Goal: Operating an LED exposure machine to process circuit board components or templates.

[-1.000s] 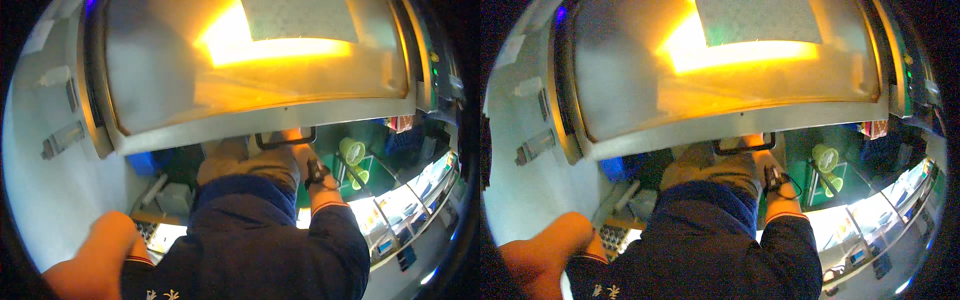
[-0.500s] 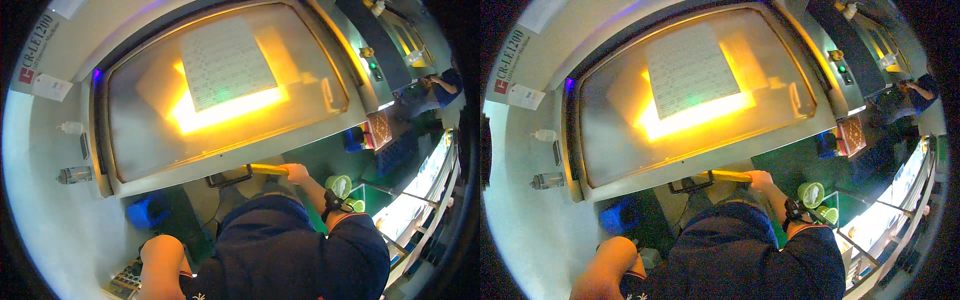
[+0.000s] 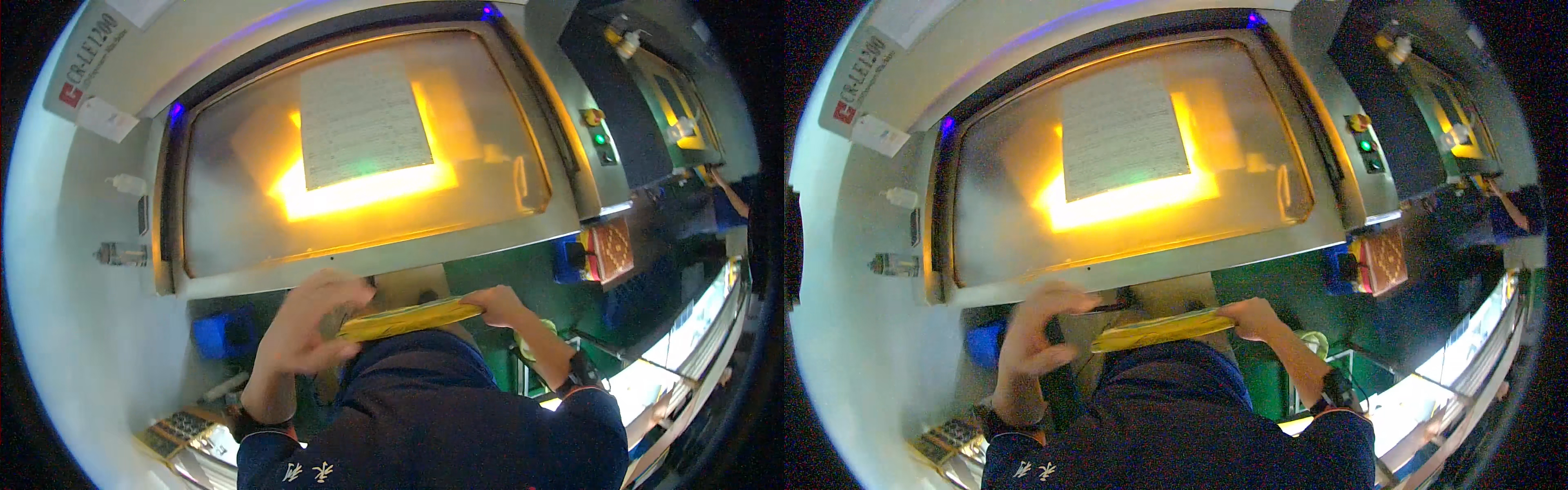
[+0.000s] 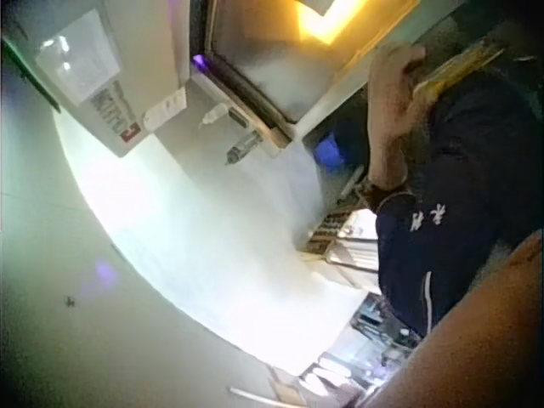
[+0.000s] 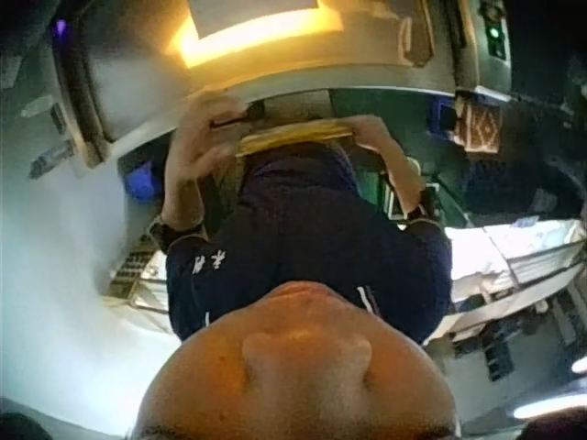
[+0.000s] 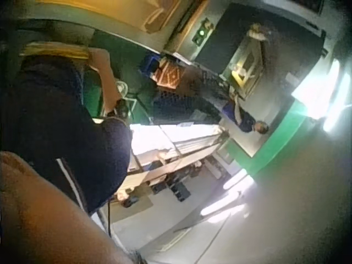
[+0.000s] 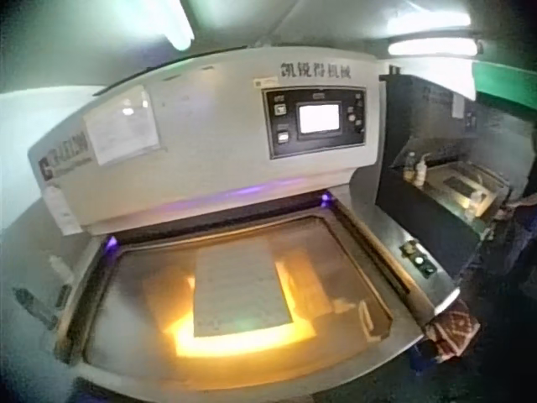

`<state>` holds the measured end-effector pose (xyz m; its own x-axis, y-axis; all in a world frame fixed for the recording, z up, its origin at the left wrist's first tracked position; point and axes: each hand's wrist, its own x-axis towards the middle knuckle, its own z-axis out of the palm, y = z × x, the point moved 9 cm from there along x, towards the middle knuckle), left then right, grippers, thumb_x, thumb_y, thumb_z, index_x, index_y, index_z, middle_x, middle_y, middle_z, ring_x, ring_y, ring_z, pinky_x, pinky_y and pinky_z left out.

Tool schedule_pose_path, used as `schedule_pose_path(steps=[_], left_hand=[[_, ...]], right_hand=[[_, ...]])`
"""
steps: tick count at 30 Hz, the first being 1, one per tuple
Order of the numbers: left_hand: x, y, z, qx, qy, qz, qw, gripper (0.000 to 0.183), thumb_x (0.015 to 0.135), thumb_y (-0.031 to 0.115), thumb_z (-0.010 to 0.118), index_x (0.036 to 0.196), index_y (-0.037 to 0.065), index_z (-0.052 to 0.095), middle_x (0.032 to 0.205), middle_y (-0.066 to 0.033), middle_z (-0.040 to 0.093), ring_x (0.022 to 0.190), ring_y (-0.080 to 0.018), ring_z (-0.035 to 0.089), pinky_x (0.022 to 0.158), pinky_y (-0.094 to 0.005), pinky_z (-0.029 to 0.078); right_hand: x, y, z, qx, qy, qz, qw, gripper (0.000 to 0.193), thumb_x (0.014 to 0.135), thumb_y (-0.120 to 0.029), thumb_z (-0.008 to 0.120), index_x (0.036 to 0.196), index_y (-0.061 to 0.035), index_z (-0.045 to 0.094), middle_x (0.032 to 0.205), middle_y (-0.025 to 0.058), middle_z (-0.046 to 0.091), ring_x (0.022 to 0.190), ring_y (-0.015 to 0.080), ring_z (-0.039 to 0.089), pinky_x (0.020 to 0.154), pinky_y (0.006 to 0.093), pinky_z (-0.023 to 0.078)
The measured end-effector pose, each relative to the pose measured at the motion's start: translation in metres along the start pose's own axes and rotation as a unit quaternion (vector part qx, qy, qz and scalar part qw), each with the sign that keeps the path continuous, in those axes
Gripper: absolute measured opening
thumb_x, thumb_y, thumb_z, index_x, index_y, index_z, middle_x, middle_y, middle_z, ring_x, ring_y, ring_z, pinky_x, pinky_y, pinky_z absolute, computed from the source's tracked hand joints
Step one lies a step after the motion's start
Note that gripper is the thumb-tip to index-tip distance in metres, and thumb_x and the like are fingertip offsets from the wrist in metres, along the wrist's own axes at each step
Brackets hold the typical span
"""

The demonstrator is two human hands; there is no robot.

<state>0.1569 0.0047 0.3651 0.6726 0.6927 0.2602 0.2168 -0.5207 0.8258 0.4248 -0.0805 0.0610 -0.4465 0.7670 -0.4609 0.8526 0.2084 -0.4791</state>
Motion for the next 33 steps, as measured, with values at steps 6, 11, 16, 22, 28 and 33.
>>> schedule_pose_path(steps=[6,11,16,22,28,33], left_hand=[[-0.060,-0.131,0.062,0.286,-0.268,-0.237,0.889,0.070,0.079,0.040,0.074,0.136,0.007,0.050,0.139,-0.0183,0.052,0.123,-0.0393,0.054,0.105,-0.0483,0.042],[-0.072,-0.313,0.052,0.399,-0.171,-0.313,0.845,0.060,0.086,0.023,0.065,0.141,0.008,0.044,0.148,-0.0101,0.046,0.124,-0.0413,0.053,0.105,-0.0514,0.041],[0.006,-0.379,-0.016,0.513,-0.139,-0.171,0.830,0.055,0.085,0.007,0.058,0.139,0.010,0.047,0.136,-0.0128,0.057,0.117,-0.0449,0.056,0.103,-0.0504,0.043],[0.147,-0.561,-0.149,0.361,-0.166,-0.319,0.860,0.061,0.082,0.006,0.058,0.141,0.014,0.046,0.132,-0.0200,0.058,0.120,-0.0440,0.053,0.103,-0.0519,0.043],[0.261,-0.693,-0.271,0.493,-0.049,-0.233,0.837,0.080,0.074,0.019,0.071,0.147,0.019,0.038,0.138,-0.0119,0.055,0.124,-0.0459,0.050,0.101,-0.0621,0.041],[0.316,-0.736,-0.321,0.496,-0.070,-0.248,0.829,0.076,0.075,0.021,0.071,0.144,0.020,0.042,0.136,-0.0130,0.057,0.124,-0.0428,0.051,0.100,-0.0569,0.045]], right_hand=[[0.034,-0.020,-0.111,0.032,0.131,-0.096,0.986,0.050,0.073,-0.007,0.065,0.120,-0.0231,0.066,0.116,0.0042,0.069,0.105,0.0307,0.066,0.090,0.0455,0.053],[0.148,-0.024,-0.121,-0.059,0.193,-0.133,0.970,0.051,0.077,-0.003,0.062,0.126,-0.0152,0.061,0.130,0.0061,0.062,0.121,0.0297,0.058,0.105,0.0506,0.042],[0.272,-0.012,-0.143,-0.251,0.119,-0.065,0.958,0.060,0.083,-0.005,0.056,0.142,-0.0143,0.046,0.146,0.0072,0.048,0.130,0.0280,0.050,0.106,0.0594,0.036],[0.483,0.038,-0.281,-0.170,0.056,-0.014,0.984,0.075,0.080,-0.008,0.063,0.149,-0.0210,0.036,0.151,0.0046,0.041,0.133,0.0307,0.045,0.112,0.0486,0.036],[0.660,0.051,-0.383,-0.287,0.205,-0.057,0.934,0.094,0.066,0.003,0.072,0.149,-0.0206,0.035,0.154,0.0053,0.038,0.136,0.0303,0.043,0.113,0.0441,0.036],[0.722,0.058,-0.427,-0.258,0.244,-0.068,0.932,0.087,0.068,0.001,0.071,0.147,-0.0174,0.039,0.151,0.0098,0.042,0.134,0.0289,0.045,0.112,0.0431,0.038]])
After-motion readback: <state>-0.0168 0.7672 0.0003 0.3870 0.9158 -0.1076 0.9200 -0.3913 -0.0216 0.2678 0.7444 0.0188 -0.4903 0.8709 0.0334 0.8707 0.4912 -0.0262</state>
